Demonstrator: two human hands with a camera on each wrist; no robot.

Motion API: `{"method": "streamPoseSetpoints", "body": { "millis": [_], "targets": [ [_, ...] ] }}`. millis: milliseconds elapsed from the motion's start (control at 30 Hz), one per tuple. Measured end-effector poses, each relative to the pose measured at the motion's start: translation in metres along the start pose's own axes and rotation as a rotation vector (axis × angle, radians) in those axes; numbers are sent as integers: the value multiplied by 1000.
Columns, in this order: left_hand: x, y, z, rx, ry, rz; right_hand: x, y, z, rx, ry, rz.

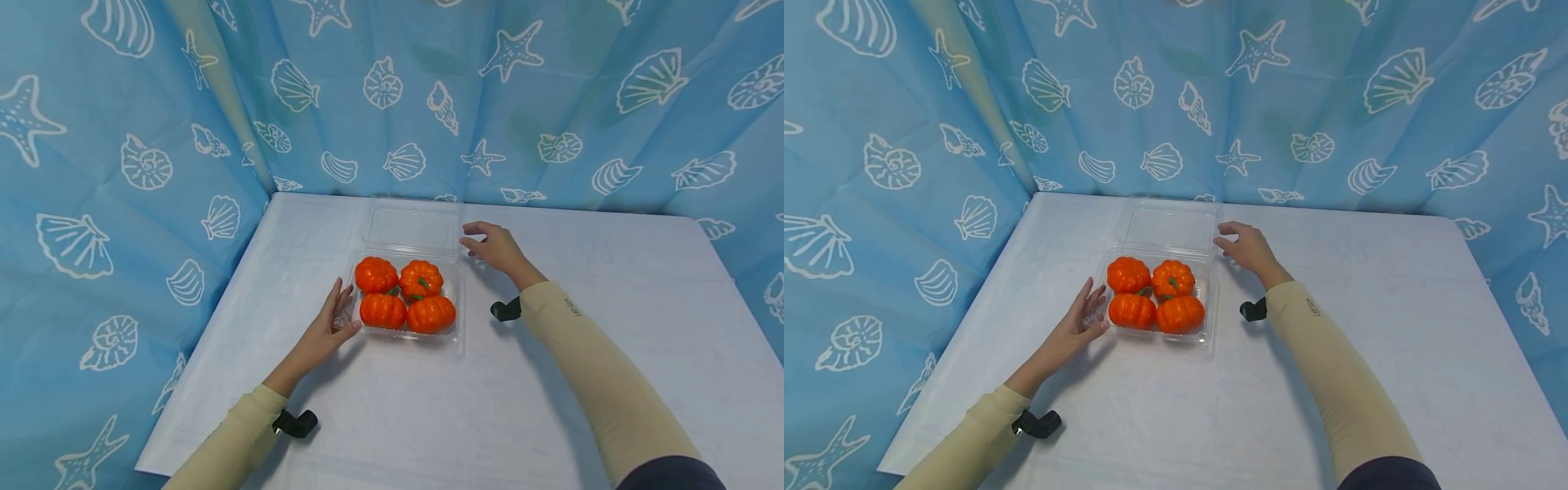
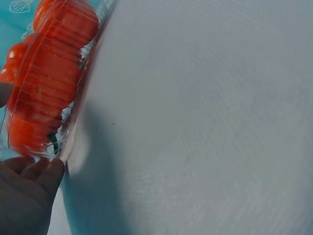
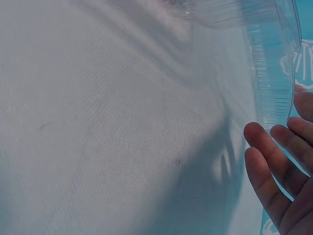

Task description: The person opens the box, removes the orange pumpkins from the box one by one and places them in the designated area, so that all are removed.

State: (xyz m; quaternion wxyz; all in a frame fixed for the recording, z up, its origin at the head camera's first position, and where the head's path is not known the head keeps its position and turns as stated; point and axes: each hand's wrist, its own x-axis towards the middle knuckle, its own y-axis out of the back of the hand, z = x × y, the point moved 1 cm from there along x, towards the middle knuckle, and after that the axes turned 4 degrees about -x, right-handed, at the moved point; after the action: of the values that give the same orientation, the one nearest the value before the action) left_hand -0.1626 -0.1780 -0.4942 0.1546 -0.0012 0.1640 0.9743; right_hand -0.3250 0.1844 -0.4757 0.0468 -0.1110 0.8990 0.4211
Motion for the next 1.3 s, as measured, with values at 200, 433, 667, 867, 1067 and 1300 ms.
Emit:
{"method": "streamPoseSetpoints", "body": {
  "millis": [200, 433, 667, 867, 1067, 1300],
  "targets": [
    [0, 0, -1, 43, -8, -6, -2, 2, 0, 19, 14, 31],
    [0, 0, -3, 31, -10, -5, -10, 6, -2, 15, 27, 59],
    [0, -1, 2, 27, 3, 12, -29, 12, -15, 23, 23, 43],
    [-9, -1, 31, 6, 7, -8, -51, 14, -31, 83, 28, -38],
    [-12, -1, 39, -8, -3, -18, -71, 13, -40, 102, 78, -67],
    [-12, -1, 38, -8, -3, -19, -92, 7, -46, 79, 135, -74]
  ]
}}
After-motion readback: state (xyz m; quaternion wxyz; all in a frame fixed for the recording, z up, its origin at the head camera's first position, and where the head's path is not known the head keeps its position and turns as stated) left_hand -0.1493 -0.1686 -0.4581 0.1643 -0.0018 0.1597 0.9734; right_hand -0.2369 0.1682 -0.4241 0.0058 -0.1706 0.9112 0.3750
